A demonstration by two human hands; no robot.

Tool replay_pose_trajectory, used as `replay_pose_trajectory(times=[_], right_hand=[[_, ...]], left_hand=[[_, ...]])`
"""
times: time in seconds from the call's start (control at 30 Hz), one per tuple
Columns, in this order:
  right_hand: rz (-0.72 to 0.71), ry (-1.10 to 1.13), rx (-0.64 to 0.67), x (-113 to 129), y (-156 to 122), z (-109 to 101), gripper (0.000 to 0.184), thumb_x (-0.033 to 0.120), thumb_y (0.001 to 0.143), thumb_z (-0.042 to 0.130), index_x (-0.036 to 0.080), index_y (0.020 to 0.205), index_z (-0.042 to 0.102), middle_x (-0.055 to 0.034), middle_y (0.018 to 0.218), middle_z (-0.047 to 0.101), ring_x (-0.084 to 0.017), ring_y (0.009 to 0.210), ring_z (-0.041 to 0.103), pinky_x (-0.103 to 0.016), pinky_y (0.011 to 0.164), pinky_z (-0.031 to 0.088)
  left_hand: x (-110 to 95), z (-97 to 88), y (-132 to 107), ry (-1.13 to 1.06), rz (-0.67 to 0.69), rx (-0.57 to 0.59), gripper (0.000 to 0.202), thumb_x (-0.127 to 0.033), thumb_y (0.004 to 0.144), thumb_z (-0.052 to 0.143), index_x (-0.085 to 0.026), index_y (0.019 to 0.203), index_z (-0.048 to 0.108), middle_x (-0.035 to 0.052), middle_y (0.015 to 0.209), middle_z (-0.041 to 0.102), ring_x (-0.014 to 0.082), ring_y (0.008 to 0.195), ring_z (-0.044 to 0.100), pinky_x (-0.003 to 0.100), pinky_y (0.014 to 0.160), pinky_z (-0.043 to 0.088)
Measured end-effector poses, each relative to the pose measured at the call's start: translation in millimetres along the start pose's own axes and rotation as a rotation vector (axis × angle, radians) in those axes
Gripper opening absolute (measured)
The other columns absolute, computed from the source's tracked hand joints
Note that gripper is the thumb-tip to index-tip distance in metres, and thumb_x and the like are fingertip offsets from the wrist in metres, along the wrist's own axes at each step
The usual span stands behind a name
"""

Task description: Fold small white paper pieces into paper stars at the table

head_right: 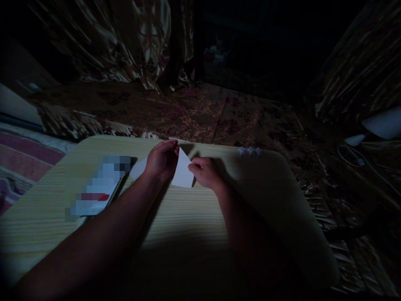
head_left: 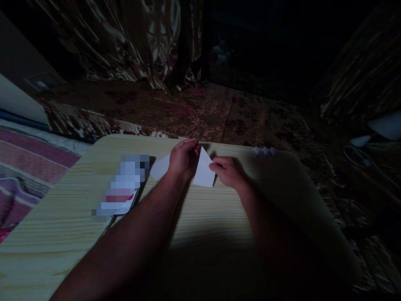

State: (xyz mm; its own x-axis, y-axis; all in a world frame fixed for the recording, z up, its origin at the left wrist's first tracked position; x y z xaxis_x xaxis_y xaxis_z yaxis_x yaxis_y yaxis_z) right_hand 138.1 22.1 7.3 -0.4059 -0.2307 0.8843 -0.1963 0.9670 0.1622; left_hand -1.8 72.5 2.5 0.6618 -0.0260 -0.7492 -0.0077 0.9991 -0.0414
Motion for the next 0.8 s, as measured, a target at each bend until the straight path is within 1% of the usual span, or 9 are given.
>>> replay_pose_trajectory(times=[0.07,0.13,0.2,0.3,0.4,0.47,0.57,0.67,0.8], right_hand=[[0.017,0.017,-0.019,-1,0,-1,0.028,0.03,0.079,0.052,0.018,0.055,0.044,0.0057,0.054,0.035,-0.009,0.055,0.036,-0.023,0.052,0.026],[0.03,0.042,-0.039,-2,0,-2,0.027,0.03,0.078,0.052,0.018,0.055,0.044,0.0057,0.054,0.035,-0.009,0.055,0.036,-0.023,0.051,0.026],[0.031,0.063,-0.054,-3,0,-2,0.027,0.03,0.077,0.053,0.018,0.055,0.044,0.0057,0.054,0.035,-0.009,0.055,0.035,-0.023,0.052,0.026],[0.012,0.083,-0.089,-1,1,-4,0.027,0.028,0.076,0.054,0.018,0.054,0.042,0.0059,0.054,0.034,-0.009,0.054,0.034,-0.023,0.052,0.027],[-0.013,0.11,-0.141,0,1,-5,0.024,0.029,0.076,0.055,0.018,0.057,0.046,0.0058,0.055,0.037,-0.009,0.055,0.035,-0.023,0.051,0.027],[-0.011,0.144,-0.198,-1,2,-7,0.02,0.029,0.076,0.055,0.018,0.061,0.049,0.0057,0.056,0.04,-0.009,0.055,0.037,-0.023,0.051,0.028],[0.002,0.176,-0.27,-4,2,-9,0.018,0.029,0.076,0.057,0.018,0.063,0.05,0.0056,0.056,0.042,-0.009,0.055,0.039,-0.022,0.051,0.029],[0.01,0.156,-0.286,-6,2,-10,0.019,0.029,0.076,0.057,0.018,0.062,0.05,0.0054,0.056,0.042,-0.009,0.055,0.039,-0.022,0.051,0.03],[0.003,0.093,-0.279,-3,2,-12,0.018,0.028,0.075,0.055,0.018,0.061,0.05,0.0047,0.057,0.043,-0.01,0.057,0.04,-0.023,0.053,0.031]], left_hand=[[0,1.9,-1,-0.012,0.002,0.017,0.009,-0.02,0.065,0.071,-0.015,0.069,0.065,0.0002,0.064,0.06,0.008,0.056,0.052,0.021,0.054,0.039],[2,5.5,-5,0.055,0.003,0.057,0.014,-0.028,0.069,0.071,-0.015,0.073,0.067,0.0003,0.066,0.061,0.0095,0.058,0.054,0.023,0.055,0.041],[4,8.6,-9,0.218,0.011,0.101,0.016,-0.027,0.065,0.075,-0.015,0.074,0.069,0.0007,0.069,0.063,0.0097,0.058,0.054,0.023,0.054,0.04],[9,9.1,-12,0.389,-0.011,0.145,0.019,-0.028,0.061,0.079,-0.015,0.069,0.067,-0.0003,0.064,0.063,0.0092,0.052,0.051,0.023,0.05,0.037],[12,7.3,-12,0.448,-0.003,0.176,0.021,-0.029,0.061,0.079,-0.015,0.065,0.064,-0.0018,0.06,0.06,0.0088,0.05,0.049,0.023,0.049,0.036],[12,7.9,-11,0.498,0.021,0.216,0.021,-0.028,0.061,0.079,-0.015,0.065,0.063,-0.002,0.06,0.06,0.0088,0.052,0.05,0.023,0.051,0.037],[12,10.5,-12,0.586,0.055,0.264,0.019,-0.027,0.062,0.078,-0.014,0.066,0.063,-0.002,0.062,0.059,0.0086,0.054,0.049,0.023,0.053,0.037],[11,12.1,-14,0.616,0.07,0.26,0.02,-0.027,0.062,0.078,-0.015,0.065,0.062,-0.0026,0.061,0.057,0.008,0.052,0.047,0.022,0.051,0.035],[11,11.9,-15,0.603,0.065,0.223,0.021,-0.027,0.061,0.077,-0.015,0.061,0.06,-0.0026,0.058,0.056,0.0078,0.051,0.045,0.022,0.049,0.032]])
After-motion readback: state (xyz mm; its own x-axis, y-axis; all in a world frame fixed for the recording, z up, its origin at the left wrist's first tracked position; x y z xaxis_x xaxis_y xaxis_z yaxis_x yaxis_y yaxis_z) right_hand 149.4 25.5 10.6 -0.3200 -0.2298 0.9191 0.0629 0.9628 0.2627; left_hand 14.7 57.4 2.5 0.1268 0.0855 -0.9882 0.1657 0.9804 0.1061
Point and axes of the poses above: each hand's wrist, its own y-axis towards the middle knuckle, its own z-axis out of the palm, x = y × z, the point moved 5 cm from there along y, towards the middle knuckle
